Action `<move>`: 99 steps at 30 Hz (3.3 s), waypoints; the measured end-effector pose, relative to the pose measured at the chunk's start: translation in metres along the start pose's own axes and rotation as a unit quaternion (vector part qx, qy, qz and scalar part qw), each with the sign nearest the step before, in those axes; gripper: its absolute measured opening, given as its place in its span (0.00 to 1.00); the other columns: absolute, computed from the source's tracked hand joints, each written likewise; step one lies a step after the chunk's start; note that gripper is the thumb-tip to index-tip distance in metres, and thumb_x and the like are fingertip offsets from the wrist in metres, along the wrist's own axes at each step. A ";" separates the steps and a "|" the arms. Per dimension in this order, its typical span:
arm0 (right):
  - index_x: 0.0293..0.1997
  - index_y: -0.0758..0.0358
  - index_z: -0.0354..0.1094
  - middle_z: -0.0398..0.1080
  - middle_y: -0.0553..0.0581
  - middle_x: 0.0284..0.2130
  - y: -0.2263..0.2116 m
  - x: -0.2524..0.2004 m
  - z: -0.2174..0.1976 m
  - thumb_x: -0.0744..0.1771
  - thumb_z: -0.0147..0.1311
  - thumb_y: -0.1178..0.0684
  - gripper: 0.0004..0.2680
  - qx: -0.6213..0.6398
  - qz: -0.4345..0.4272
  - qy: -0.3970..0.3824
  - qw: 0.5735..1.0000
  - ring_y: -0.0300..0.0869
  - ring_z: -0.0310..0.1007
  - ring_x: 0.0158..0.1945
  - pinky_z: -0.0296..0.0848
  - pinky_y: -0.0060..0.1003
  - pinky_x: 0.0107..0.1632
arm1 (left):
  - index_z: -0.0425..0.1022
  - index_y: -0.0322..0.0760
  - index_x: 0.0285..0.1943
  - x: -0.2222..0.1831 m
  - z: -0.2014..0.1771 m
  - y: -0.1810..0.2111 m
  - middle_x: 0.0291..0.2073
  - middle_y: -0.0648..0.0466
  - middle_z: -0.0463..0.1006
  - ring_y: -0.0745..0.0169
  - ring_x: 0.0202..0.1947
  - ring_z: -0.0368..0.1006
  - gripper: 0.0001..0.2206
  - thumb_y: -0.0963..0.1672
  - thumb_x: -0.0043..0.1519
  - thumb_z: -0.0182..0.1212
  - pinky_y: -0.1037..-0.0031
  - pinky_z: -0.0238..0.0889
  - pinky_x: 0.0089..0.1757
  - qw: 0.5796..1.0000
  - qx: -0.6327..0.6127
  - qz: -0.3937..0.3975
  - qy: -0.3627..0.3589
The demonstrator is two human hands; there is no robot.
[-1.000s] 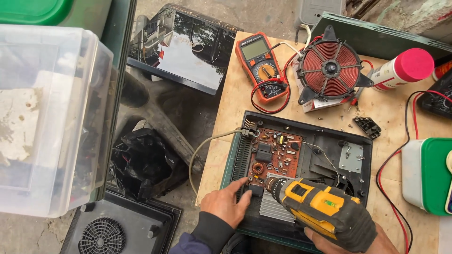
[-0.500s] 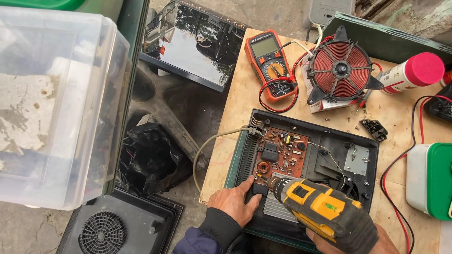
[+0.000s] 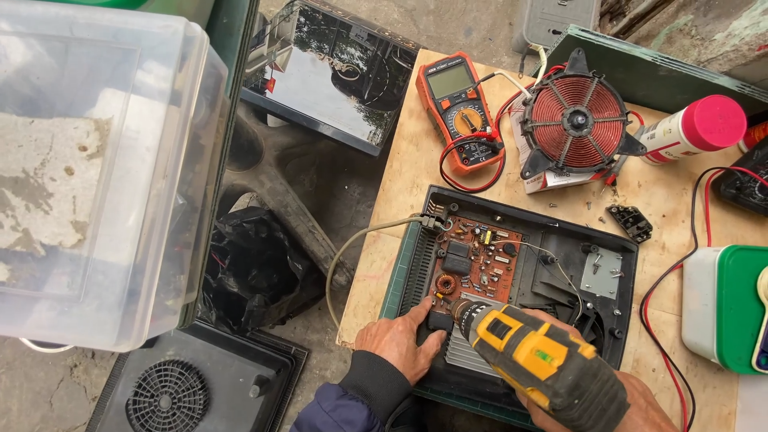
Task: Inspecting and repairing the internal components of an induction cooker using a power drill and manual manipulation.
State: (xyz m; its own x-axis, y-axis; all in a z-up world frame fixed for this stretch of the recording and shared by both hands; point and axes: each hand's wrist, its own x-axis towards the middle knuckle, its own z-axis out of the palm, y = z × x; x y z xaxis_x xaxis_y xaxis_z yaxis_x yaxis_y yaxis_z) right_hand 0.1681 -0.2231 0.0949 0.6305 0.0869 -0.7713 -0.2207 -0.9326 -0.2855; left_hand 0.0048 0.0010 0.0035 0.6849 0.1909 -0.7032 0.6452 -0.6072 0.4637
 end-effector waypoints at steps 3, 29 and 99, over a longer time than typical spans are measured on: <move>0.75 0.62 0.69 0.83 0.73 0.60 0.013 0.061 0.003 0.61 0.70 0.63 0.30 0.332 -0.071 -0.215 0.916 0.68 0.88 0.61 0.87 0.65 0.64 | 0.50 0.65 0.90 0.004 0.005 -0.005 0.27 0.49 0.79 0.34 0.25 0.71 0.37 0.64 0.70 0.49 0.35 0.68 0.31 1.000 0.009 0.019 -0.001; 0.63 0.30 0.73 0.85 0.36 0.53 -0.118 -0.122 -0.039 0.63 0.65 0.41 0.20 -0.195 -0.190 -0.023 0.962 0.43 0.86 0.57 0.75 0.38 0.58 | 0.77 0.56 0.71 0.025 -0.009 0.023 0.50 0.43 0.87 0.32 0.52 0.80 0.22 0.55 0.68 0.61 0.43 0.72 0.51 0.995 -0.003 -0.014 0.102; 0.65 0.77 0.77 0.79 0.77 0.44 0.114 -0.167 -0.222 0.75 0.51 0.62 0.12 0.489 0.038 0.261 0.832 0.63 0.63 0.35 0.64 0.53 0.46 | 0.62 0.42 0.35 0.135 -0.028 0.205 0.28 0.43 0.67 0.35 0.29 0.62 0.11 0.48 0.68 0.48 0.46 0.49 0.32 0.938 0.144 0.306 0.075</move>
State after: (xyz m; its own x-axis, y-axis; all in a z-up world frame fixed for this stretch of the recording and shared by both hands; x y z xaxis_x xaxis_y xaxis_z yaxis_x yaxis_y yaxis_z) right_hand 0.2031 -0.4214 0.3175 0.7682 -0.3613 -0.5285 -0.6128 -0.1761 -0.7704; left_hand 0.2387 -0.0762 0.0187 0.9511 -0.1691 -0.2587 0.0116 -0.8170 0.5766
